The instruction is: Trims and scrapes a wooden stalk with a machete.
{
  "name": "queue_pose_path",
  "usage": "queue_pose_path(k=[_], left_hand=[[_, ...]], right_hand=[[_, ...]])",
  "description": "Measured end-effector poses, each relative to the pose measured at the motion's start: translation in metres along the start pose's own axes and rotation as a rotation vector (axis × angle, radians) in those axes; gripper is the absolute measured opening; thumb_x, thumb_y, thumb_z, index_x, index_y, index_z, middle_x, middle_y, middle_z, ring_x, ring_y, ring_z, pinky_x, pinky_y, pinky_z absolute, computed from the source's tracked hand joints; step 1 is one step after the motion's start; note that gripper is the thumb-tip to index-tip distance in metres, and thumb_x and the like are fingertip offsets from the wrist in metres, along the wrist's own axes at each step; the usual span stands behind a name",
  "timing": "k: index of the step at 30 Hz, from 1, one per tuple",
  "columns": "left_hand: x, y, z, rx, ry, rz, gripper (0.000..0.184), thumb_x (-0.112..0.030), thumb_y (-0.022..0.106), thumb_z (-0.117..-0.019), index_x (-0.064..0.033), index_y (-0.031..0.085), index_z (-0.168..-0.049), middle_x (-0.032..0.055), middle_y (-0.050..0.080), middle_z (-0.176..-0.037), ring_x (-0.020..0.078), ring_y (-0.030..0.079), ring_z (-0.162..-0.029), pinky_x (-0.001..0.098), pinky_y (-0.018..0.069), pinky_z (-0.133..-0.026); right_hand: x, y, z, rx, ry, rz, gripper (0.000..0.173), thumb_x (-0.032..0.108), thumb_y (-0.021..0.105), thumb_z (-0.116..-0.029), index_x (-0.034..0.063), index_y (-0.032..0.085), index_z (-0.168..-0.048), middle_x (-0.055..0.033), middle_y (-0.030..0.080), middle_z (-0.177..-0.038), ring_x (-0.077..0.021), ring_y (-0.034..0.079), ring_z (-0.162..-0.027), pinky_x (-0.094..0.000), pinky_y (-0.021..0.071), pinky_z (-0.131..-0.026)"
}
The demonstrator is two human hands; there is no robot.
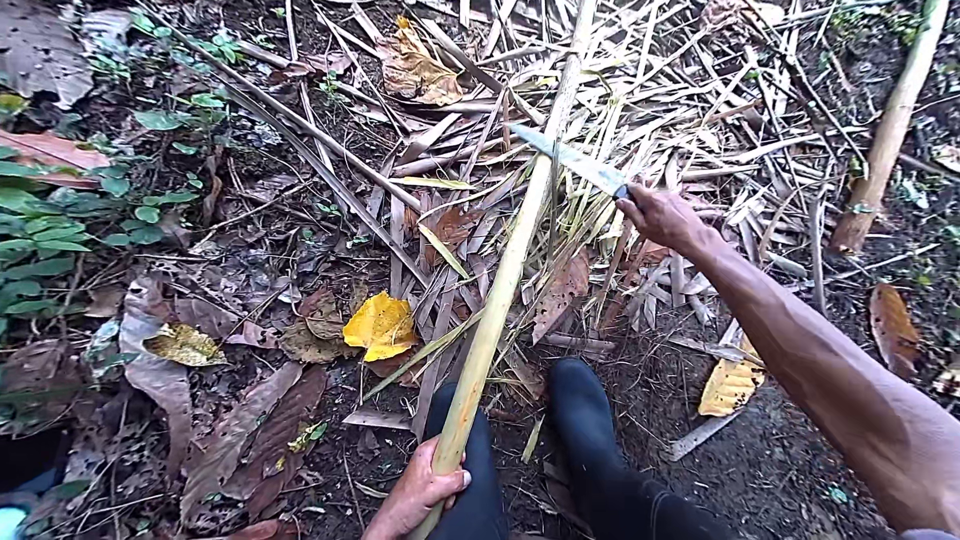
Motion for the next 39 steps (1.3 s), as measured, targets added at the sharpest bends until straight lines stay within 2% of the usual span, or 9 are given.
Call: queue_pose_path(k=[3,6,8,10,14,17,22,30,39], left_hand=[[0.0,-0.001,0.001,0.0,0.003,0.005,0.032,-0.018,0.082,-0.071,-0.0086,0.064,-0.095,0.0039,0.062,-0.066,0.0157,0.059,-0.049,0.03,0.0525,-0.048],[-0.003,0.001,0.002,-0.002,0.009,0.011,0.032,-0.018,0.081,-0.0715,-0.009,0.064,-0.096,0.0029,0.063,-0.067,0.0146,0.059,-0.05,0.0291,0.0527,-0.048],[-0.002,-0.001,0.003,0.015,0.011,0.032,0.031,-0.018,0.081,-0.072,-0.0089,0.064,-0.096,0.0032,0.062,-0.066,0.0148,0.059,-0.05,0.0292,0.0525,-0.048],[-0.001,-0.001,0.0,0.044,0.004,0.058,0.03,-0.017,0.08,-0.0736,-0.0089,0.064,-0.097,0.0028,0.062,-0.065,0.0149,0.059,-0.049,0.0295,0.0526,-0.048],[0.002,0.0,0.0,0.11,0.006,0.121,0.029,-0.019,0.079,-0.078,-0.0088,0.063,-0.1,0.0022,0.06,-0.063,0.0146,0.058,-0.047,0.0298,0.0534,-0.047],[0.001,0.001,-0.002,0.122,0.024,0.149,0.027,-0.02,0.078,-0.0788,-0.009,0.063,-0.099,0.0022,0.06,-0.061,0.0146,0.059,-0.047,0.0297,0.0539,-0.047],[0.001,0.001,-0.004,0.104,0.018,0.15,0.025,-0.018,0.077,-0.0788,-0.0087,0.062,-0.097,0.003,0.06,-0.06,0.0154,0.06,-0.047,0.03,0.0541,-0.048],[0.003,-0.001,-0.005,0.121,0.008,0.178,0.03,-0.021,0.08,-0.0762,-0.0098,0.062,-0.096,0.0018,0.06,-0.061,0.0144,0.06,-0.047,0.0294,0.0548,-0.047],[0.005,-0.002,-0.008,0.14,0.017,0.209,0.037,-0.028,0.085,-0.0728,-0.0103,0.063,-0.096,0.0022,0.059,-0.059,0.0145,0.06,-0.046,0.0295,0.0547,-0.047]], right_hand=[[0.002,0.007,-0.002,0.018,0.048,0.042,0.055,0.053,0.036,-0.1091,0.0117,0.057,-0.139,-0.0281,0.07,-0.098,-0.053,0.069,-0.091,-0.0713,0.0524,-0.074],[-0.026,-0.031,-0.018,-0.112,0.557,-0.178,0.062,0.046,0.03,-0.1107,-0.0054,0.06,-0.128,-0.0364,0.062,-0.126,-0.0534,0.059,-0.122,-0.0696,0.0457,-0.098],[-0.042,-0.047,-0.007,-0.291,0.762,-0.379,0.062,0.043,0.029,-0.1112,-0.0076,0.059,-0.13,-0.0306,0.061,-0.132,-0.0434,0.058,-0.128,-0.0596,0.0434,-0.106],[-0.049,-0.053,0.016,-0.398,0.679,-0.412,0.06,0.043,0.028,-0.1112,-0.0048,0.06,-0.127,-0.0295,0.065,-0.12,-0.0428,0.064,-0.115,-0.06,0.047,-0.099],[-0.017,-0.026,0.099,-0.23,0.241,-0.358,0.052,0.042,0.034,-0.1109,0.0035,0.059,-0.136,-0.0273,0.066,-0.093,-0.0441,0.066,-0.079,-0.0664,0.0514,-0.073],[0.025,0.008,0.156,-0.099,-0.002,-0.318,0.043,0.037,0.048,-0.1072,0.009,0.06,-0.138,-0.0144,0.064,-0.076,-0.0298,0.06,-0.057,-0.0555,0.0511,-0.054],[0.078,0.067,0.213,0.057,-0.132,-0.301,0.053,0.046,0.046,-0.1061,0.0091,0.062,-0.14,-0.0175,0.073,-0.101,-0.0324,0.072,-0.081,-0.0551,0.0589,-0.071],[0.148,0.084,0.242,0.166,-0.416,-0.134,0.052,0.05,0.044,-0.1061,0.0146,0.061,-0.14,-0.0147,0.068,-0.089,-0.0317,0.068,-0.065,-0.0483,0.0551,-0.052],[0.103,0.072,0.184,0.046,-0.163,-0.196,0.055,0.043,0.041,-0.1083,0.0066,0.055,-0.147,-0.0204,0.073,-0.099,-0.0369,0.073,-0.078,-0.0561,0.0586,-0.068]])
Point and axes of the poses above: each hand's wrist, its own z-axis away from the middle knuckle, its own y-axis out of the palm, x = y × z, the point moved 8 cm from there along -z, towards the middle knuckle
